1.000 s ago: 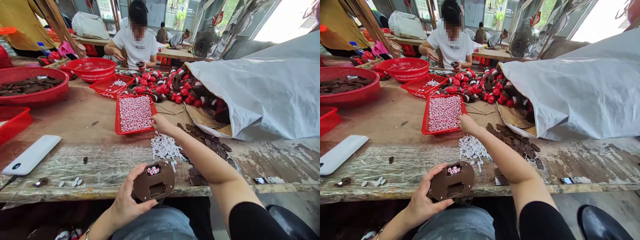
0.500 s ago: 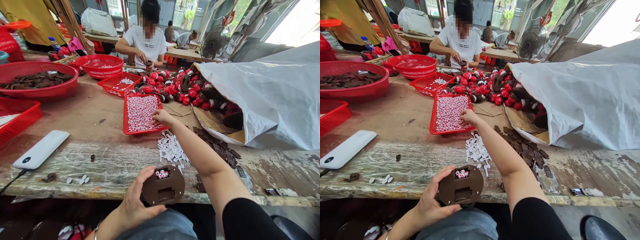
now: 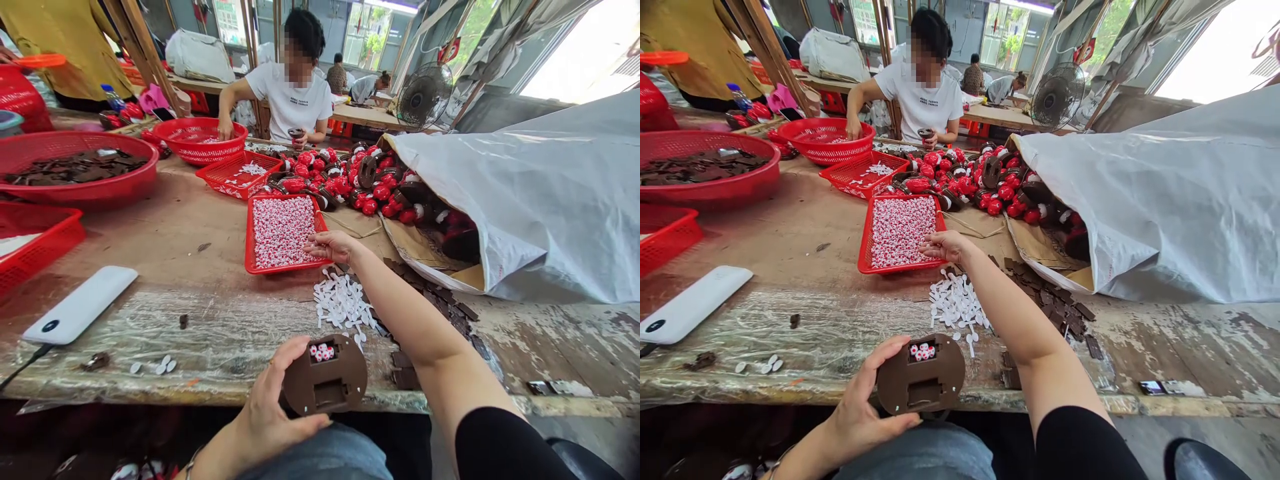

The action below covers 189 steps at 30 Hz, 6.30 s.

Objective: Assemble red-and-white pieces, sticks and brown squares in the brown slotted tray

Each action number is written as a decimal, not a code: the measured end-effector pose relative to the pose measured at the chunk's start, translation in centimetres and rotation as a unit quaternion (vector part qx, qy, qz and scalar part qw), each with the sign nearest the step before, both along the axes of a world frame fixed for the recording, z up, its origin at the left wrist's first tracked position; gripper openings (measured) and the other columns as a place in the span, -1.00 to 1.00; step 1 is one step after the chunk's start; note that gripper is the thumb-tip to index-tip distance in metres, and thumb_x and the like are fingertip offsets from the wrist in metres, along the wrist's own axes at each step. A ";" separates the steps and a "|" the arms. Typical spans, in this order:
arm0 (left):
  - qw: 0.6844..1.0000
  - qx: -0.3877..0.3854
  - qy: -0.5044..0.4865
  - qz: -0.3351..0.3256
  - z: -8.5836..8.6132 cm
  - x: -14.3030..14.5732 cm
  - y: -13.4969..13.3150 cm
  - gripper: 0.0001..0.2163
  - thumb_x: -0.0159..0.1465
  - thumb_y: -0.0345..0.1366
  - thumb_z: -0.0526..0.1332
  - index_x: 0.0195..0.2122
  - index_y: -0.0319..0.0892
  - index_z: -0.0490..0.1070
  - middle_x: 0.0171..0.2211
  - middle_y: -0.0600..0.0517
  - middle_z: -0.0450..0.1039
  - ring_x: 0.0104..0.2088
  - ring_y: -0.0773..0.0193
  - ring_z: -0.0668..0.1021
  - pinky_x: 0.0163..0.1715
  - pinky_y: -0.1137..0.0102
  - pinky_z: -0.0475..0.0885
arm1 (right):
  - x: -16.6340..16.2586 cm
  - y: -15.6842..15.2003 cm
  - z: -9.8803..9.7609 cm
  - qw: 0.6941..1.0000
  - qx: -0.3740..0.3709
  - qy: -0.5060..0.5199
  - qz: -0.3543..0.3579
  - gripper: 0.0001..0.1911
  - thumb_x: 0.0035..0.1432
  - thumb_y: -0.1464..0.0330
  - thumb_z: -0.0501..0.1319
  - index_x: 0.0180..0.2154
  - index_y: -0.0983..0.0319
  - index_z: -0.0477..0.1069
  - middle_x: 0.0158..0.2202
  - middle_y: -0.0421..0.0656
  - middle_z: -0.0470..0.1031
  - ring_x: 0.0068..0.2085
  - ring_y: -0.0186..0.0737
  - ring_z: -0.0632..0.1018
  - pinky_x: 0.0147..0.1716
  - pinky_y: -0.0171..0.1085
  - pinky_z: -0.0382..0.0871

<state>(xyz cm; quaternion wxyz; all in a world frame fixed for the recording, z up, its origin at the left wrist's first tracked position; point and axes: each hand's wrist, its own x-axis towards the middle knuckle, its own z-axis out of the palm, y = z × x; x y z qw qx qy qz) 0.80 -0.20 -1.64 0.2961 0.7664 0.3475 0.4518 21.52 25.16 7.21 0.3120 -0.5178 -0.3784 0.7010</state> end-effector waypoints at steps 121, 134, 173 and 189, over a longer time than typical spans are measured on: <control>1.000 0.002 -0.002 -0.013 0.9 0.1 -0.7 -0.50 0.28 -0.16 0.40 0.12 -0.12 0.20 0.28 -0.31 0.25 0.31 0.05 0.40 0.19 0.17 0.45 | 8.1 -26.5 -7.4 0.697 0.210 -0.677 0.109 -0.87 0.34 0.43 0.18 -0.15 0.26 0.51 -0.17 -0.03 0.52 -0.14 -0.07 0.59 -0.16 -0.23 0.43; 0.999 0.007 -0.012 -0.030 0.9 0.5 -0.5 -0.46 0.25 -0.12 0.41 0.13 -0.11 0.18 0.24 -0.31 0.31 0.24 0.00 0.49 0.10 0.17 0.54 | 4.5 -26.2 1.6 0.704 0.575 -0.393 0.141 -0.80 0.35 0.50 0.17 -0.05 0.23 0.51 -0.10 -0.03 0.48 -0.14 -0.18 0.53 -0.17 -0.26 0.49; 0.989 0.118 0.078 -0.048 1.6 -0.2 0.4 -0.54 0.34 -0.14 0.33 0.18 -0.22 0.35 0.24 -0.25 0.25 0.20 0.05 0.48 0.14 0.24 0.54 | 2.5 -23.8 -2.3 0.946 0.232 -0.209 0.084 -0.76 0.28 0.30 0.27 -0.07 0.26 0.55 -0.20 -0.15 0.62 -0.20 -0.22 0.59 -0.24 -0.32 0.48; 0.992 0.077 0.094 -0.019 1.0 -0.8 0.2 -0.53 0.34 -0.08 0.31 0.21 -0.12 0.33 0.25 -0.22 0.26 0.21 0.00 0.47 0.15 0.12 0.54 | 13.0 -18.6 -5.2 0.685 0.213 -0.695 0.048 -0.84 0.30 0.46 0.20 -0.21 0.31 0.58 -0.13 0.03 0.50 -0.05 -0.08 0.53 -0.02 -0.22 0.38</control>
